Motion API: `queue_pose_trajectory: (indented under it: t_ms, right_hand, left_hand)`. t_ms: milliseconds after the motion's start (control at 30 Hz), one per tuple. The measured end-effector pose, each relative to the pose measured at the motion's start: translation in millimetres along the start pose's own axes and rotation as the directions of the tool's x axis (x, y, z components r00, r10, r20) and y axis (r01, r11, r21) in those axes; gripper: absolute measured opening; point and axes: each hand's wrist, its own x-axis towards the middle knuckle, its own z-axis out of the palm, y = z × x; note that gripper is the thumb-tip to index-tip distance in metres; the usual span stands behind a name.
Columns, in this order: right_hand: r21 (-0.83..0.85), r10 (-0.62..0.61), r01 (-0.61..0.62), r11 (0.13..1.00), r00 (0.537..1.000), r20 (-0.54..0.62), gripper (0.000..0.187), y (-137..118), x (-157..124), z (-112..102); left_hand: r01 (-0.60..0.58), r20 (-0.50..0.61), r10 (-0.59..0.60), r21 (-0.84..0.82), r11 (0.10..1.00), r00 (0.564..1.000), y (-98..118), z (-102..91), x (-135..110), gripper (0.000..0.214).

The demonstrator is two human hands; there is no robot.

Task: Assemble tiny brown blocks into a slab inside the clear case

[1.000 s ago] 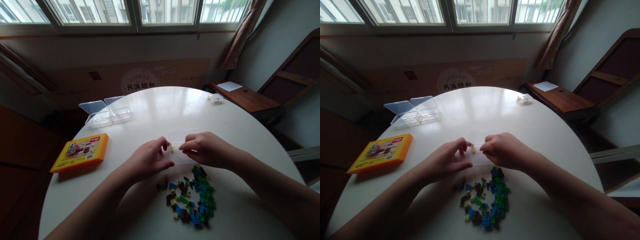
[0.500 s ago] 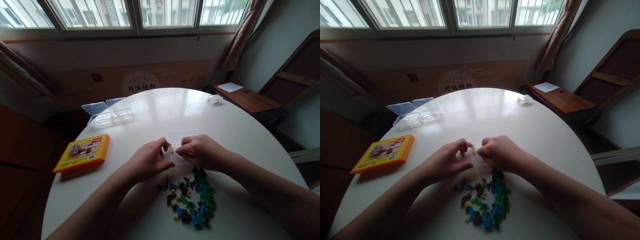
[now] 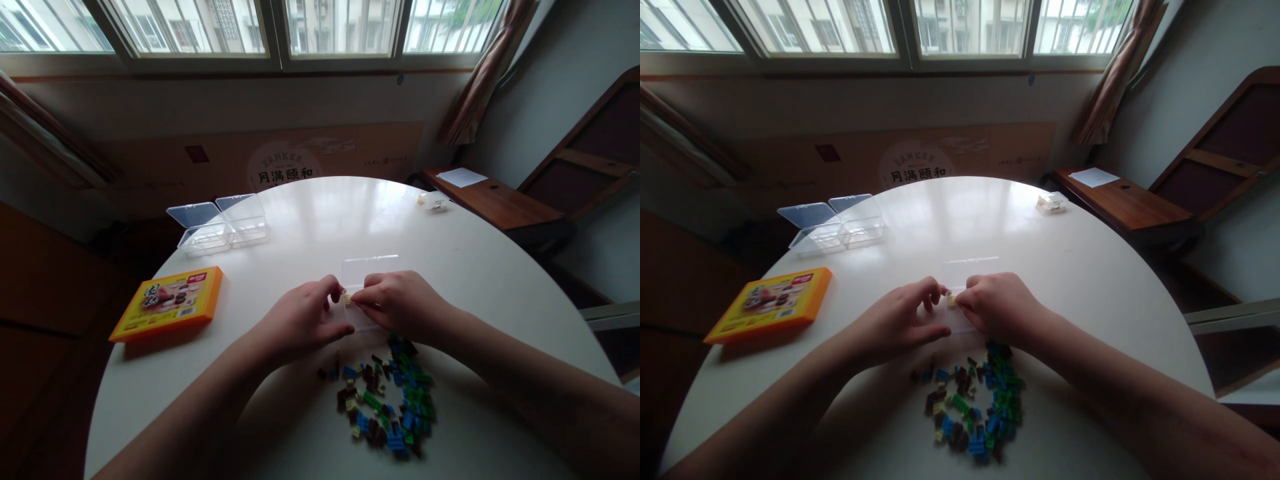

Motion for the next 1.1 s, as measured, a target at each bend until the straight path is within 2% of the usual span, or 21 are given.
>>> queue_pose_trajectory:
  t_ms: [500, 767, 1100]
  right_hand:
    - [-0.021, 0.014, -0.014, 1.000, 1.000, -0.004, 0.021, -1.6, 0.6, -1.6]
    - [0.048, -0.003, 0.003, 0.999, 1.000, -0.003, 0.020, -0.4, -1.4, -2.0]
    - [0.030, 0.022, -0.022, 0.999, 1.000, 0.002, 0.020, -2.2, 0.6, -2.4]
  left_hand:
    - [0.003, -0.003, -0.003, 0.002, 1.000, 1.000, -0.7, -0.1, 0.3, 0.041]
    - [0.007, -0.008, -0.007, -0.003, 1.000, 1.000, 0.6, -0.1, 0.1, 0.040]
    - [0.005, -0.004, -0.005, 0.000, 1.000, 1.000, 0.8, -0.3, 0.6, 0.040]
